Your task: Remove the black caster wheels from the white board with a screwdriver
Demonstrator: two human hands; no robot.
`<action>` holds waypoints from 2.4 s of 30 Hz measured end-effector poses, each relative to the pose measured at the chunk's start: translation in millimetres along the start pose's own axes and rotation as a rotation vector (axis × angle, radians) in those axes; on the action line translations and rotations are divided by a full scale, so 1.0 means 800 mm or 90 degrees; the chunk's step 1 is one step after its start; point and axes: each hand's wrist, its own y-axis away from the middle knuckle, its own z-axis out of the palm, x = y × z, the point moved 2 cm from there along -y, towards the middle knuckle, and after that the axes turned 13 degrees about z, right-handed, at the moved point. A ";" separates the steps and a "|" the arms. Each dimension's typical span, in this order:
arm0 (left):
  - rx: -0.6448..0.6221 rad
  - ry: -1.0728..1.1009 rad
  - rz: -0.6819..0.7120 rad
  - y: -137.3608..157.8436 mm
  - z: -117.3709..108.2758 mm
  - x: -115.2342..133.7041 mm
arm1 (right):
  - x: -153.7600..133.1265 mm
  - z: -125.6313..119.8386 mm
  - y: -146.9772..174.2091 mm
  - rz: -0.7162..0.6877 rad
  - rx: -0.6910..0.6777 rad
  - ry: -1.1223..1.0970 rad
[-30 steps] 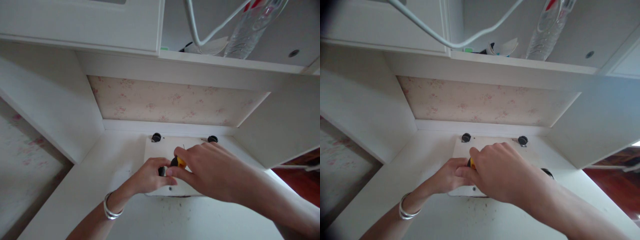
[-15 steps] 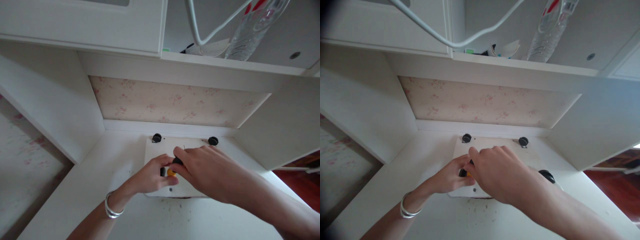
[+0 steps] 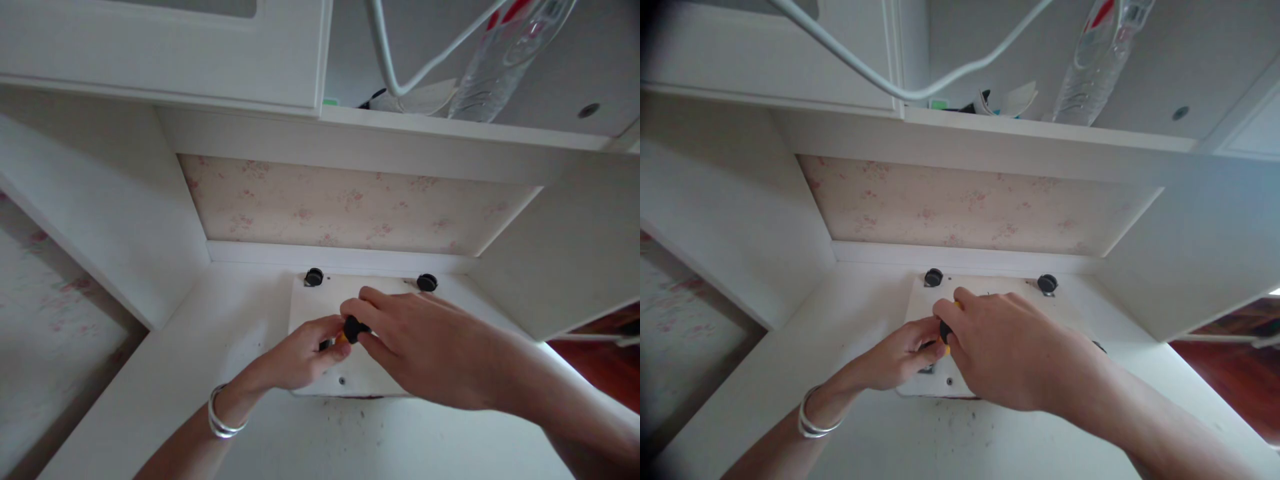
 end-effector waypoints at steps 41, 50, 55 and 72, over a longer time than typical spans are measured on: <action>0.004 -0.073 -0.052 -0.008 -0.008 0.003 | -0.002 0.015 0.006 0.070 0.122 0.080; -0.011 -0.007 -0.074 -0.006 -0.006 0.005 | -0.006 0.011 0.009 0.088 0.091 0.047; 0.015 -0.047 -0.034 -0.007 -0.004 0.004 | -0.011 0.011 0.008 0.043 0.100 0.044; -0.054 -0.001 -0.057 -0.003 -0.006 0.001 | -0.007 0.005 0.007 0.051 0.061 0.031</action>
